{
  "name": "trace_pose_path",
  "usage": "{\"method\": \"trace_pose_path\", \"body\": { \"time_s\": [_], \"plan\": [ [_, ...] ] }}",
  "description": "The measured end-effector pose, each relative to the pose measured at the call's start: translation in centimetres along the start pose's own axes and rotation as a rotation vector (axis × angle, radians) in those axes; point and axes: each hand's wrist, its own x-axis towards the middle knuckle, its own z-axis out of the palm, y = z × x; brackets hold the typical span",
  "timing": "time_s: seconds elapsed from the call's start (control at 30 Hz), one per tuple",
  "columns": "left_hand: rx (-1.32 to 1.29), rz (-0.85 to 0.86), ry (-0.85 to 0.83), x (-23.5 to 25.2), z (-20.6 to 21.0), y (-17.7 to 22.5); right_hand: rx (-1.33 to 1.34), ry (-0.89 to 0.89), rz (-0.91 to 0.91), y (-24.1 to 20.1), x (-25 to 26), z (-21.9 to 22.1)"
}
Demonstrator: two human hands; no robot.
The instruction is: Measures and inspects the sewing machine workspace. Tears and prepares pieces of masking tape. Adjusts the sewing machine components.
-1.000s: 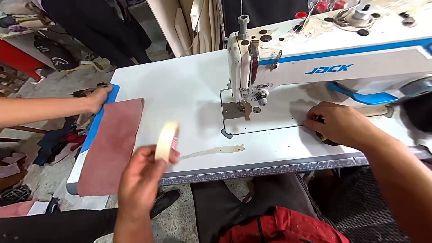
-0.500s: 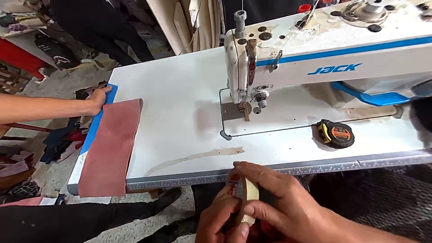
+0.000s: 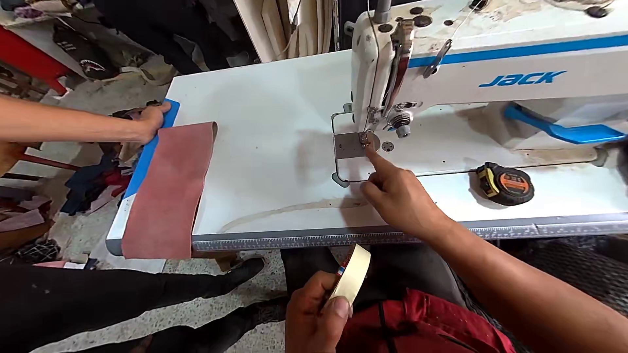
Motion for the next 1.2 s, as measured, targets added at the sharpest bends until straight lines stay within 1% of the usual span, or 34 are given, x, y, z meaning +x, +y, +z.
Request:
{"method": "trace_pose_path", "body": {
  "time_s": [0.07,0.1,0.17,0.2,0.27,0.33,0.4,0.47,0.5,0.53,0.6,0.7,0.77,0.83,0.9,0.97,1.1,1.2],
  "plan": [
    [-0.020,0.039,0.015,0.0,-0.1,-0.1,0.125,-0.076,-0.076,-0.4,-2.4,0.2],
    [-0.025,0.073,-0.001,0.2,-0.3,-0.1,0.182,-0.155,-0.107,-0.8,-3.6,0.1],
    [-0.019,0.128,-0.044,0.7,-0.6,0.1,0.272,-0.371,-0.099,-1.1,-5.1,-0.4],
    [-0.010,0.141,-0.053,0.9,-0.7,0.3,0.326,-0.446,-0.086,-1.2,-5.4,-0.5],
    [0.010,0.144,-0.034,1.7,-0.5,0.8,0.420,-0.505,-0.060,-1.0,-5.6,-0.5],
    [-0.007,0.094,-0.041,1.8,-0.1,1.4,0.379,-0.438,-0.054,-0.8,-5.9,-0.1],
    [-0.002,0.047,-0.127,1.8,0.1,2.0,0.218,-0.251,-0.113,-0.7,-6.5,0.6],
    [0.141,0.062,-0.156,1.7,0.4,2.7,0.062,-0.030,-0.295,-0.8,-7.2,1.0],
    [0.246,0.069,-0.129,1.6,0.6,3.0,0.041,0.044,-0.391,-1.1,-7.7,1.0],
    [0.342,0.069,-0.084,1.3,1.0,3.2,0.056,0.078,-0.474,-1.6,-8.1,0.7],
    [0.493,0.068,-0.011,0.8,1.4,3.3,0.091,0.080,-0.574,-2.4,-9.1,0.6],
    [0.622,0.095,0.037,0.3,1.9,3.6,0.066,0.067,-0.587,-2.9,-9.7,0.8],
    [0.645,0.085,0.037,0.2,2.0,4.0,0.013,0.091,-0.619,-2.9,-9.5,0.7],
    [0.657,0.041,0.020,0.1,2.0,4.7,-0.060,0.109,-0.700,-2.7,-9.0,0.2],
    [0.679,0.008,-0.007,0.0,1.8,5.3,-0.111,0.093,-0.789,-2.6,-8.6,-0.3],
    [0.706,0.003,-0.014,-0.2,1.8,5.7,-0.125,0.079,-0.841,-2.7,-8.3,-0.5],
    [0.790,0.025,-0.009,-0.2,2.1,6.1,-0.098,0.102,-0.858,-3.2,-8.1,-0.5],
    [0.847,0.028,0.005,-0.2,2.1,6.2,-0.035,0.114,-0.803,-3.5,-8.1,-0.3]
  ]
}}
